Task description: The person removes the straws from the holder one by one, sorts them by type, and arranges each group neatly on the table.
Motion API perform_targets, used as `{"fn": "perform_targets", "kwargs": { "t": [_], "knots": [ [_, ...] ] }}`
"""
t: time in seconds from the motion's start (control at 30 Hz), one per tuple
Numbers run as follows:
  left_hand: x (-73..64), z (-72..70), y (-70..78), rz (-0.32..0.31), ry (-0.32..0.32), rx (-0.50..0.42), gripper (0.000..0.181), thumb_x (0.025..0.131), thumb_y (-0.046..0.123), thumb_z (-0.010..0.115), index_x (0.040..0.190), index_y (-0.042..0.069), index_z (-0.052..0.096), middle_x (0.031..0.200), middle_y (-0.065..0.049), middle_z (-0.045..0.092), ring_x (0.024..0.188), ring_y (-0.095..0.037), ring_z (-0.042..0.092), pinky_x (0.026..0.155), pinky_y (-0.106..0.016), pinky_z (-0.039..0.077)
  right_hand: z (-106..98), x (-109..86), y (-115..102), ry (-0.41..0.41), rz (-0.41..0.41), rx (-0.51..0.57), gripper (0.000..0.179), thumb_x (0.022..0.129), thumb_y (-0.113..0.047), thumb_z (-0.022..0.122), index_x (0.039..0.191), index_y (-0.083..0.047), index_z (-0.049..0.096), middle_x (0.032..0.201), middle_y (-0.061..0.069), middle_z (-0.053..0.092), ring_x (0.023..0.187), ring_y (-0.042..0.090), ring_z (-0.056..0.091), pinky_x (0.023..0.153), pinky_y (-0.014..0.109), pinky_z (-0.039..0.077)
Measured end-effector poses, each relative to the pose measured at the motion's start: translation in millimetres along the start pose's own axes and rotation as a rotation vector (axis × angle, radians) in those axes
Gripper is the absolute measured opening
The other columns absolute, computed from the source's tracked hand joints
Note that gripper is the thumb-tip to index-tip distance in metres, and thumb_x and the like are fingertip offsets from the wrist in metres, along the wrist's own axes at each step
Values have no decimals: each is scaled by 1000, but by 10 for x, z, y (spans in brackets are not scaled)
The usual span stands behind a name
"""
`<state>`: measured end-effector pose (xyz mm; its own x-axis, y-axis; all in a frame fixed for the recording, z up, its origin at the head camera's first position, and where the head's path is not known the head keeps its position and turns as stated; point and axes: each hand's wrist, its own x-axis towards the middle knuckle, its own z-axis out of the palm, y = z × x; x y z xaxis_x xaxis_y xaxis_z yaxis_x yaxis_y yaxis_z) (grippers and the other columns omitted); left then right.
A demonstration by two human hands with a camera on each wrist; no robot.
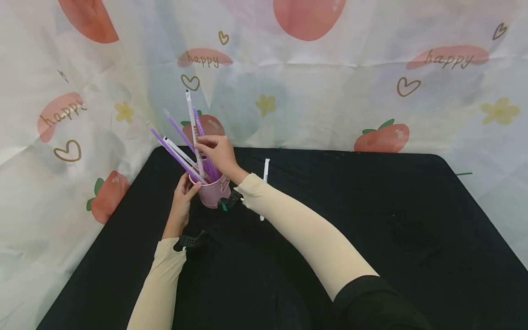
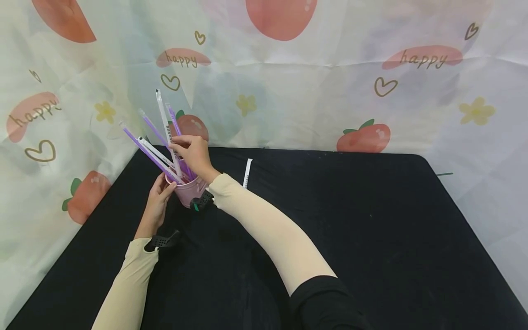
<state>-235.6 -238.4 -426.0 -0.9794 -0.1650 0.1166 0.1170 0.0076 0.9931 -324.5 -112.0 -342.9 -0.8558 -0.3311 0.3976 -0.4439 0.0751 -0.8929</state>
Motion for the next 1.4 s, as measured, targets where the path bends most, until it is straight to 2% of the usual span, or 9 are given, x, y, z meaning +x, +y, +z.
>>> {"fn": "perform_targets", "kwargs": {
  "t": [0.2, 0.37, 0.5, 0.63, 0.8, 0.93, 1.07, 1.17, 1.4],
  "knots": [
    [22, -16, 4, 6, -11, 19, 58, 94, 7, 52, 146, 2, 26, 148, -16, 33, 140, -26, 28, 118, -45, 21, -88, 23, -129, 27, -34, 72, 28, 87, -10, 65, 111, 4, 67, 104, 19, 70, 89, 25, 70, 74, 20, 57],
    [11, -27, 24, 15, -32, 65, 64, 91, 2, 55, 147, 1, 24, 150, -19, 30, 141, -31, 27, 117, -46, 21, -228, 60, -220, 52, -75, 107, 26, 86, -9, 66, 108, 4, 68, 102, 21, 69, 88, 28, 69, 72, 25, 58],
    [2, -31, 31, 16, -34, 86, 68, 89, 1, 57, 147, 1, 22, 151, -19, 28, 142, -31, 26, 117, -46, 21, -393, 59, -311, 78, -85, 109, 25, 85, -10, 68, 107, 3, 69, 101, 19, 70, 87, 25, 69, 73, 27, 58],
    [-7, -31, 28, 15, 0, 79, 67, 89, 2, 59, 147, 1, 24, 150, -17, 30, 140, -29, 28, 117, -45, 23, -588, 16, -413, 80, -73, 148, 26, 85, -7, 67, 108, 5, 67, 102, 22, 69, 83, 21, 70, 76, 30, 58],
    [-33, -16, 5, -2, 43, 45, 64, 89, 2, 59, 146, 3, 28, 148, -17, 33, 139, -30, 31, 117, -47, 22, -848, -69, -464, 71, -40, 191, 27, 86, -3, 65, 110, 9, 65, 104, 26, 67, 73, 7, 68, 75, 31, 58],
    [-56, 10, -15, -26, 53, -9, 62, 90, 2, 56, 146, 6, 28, 145, -17, 33, 136, -34, 34, 116, -48, 26, -1048, -172, -438, 60, -36, 194, 27, 85, -2, 65, 110, 11, 64, 99, 23, 69, 71, 5, 67, 75, 32, 58],
    [-71, 30, -28, -34, 68, -41, 59, 91, 3, 55, 145, 8, 30, 144, -15, 34, 134, -34, 36, 113, -48, 29, -1231, -302, -360, 54, -11, 189, 27, 84, 0, 66, 108, 12, 64, 89, 9, 71, 72, 9, 68, 74, 32, 59],
    [-75, 38, -31, -46, 77, -50, 58, 92, 5, 55, 145, 8, 31, 145, -13, 34, 134, -32, 37, 113, -48, 31, -1359, -409, -261, 50, 41, 175, 27, 84, 0, 66, 108, 12, 63, 87, 3, 70, 72, 7, 67, 73, 31, 59],
    [-78, 58, 17, -72, 93, -60, 56, 94, 9, 54, 145, 10, 32, 144, -11, 36, 129, -27, 40, 111, -46, 34, -1598, -624, 23, 29, 212, 77, 27, 86, -3, 65, 108, 11, 63, 89, 8, 70, 71, 5, 67, 77, 36, 58]
  ]
}}
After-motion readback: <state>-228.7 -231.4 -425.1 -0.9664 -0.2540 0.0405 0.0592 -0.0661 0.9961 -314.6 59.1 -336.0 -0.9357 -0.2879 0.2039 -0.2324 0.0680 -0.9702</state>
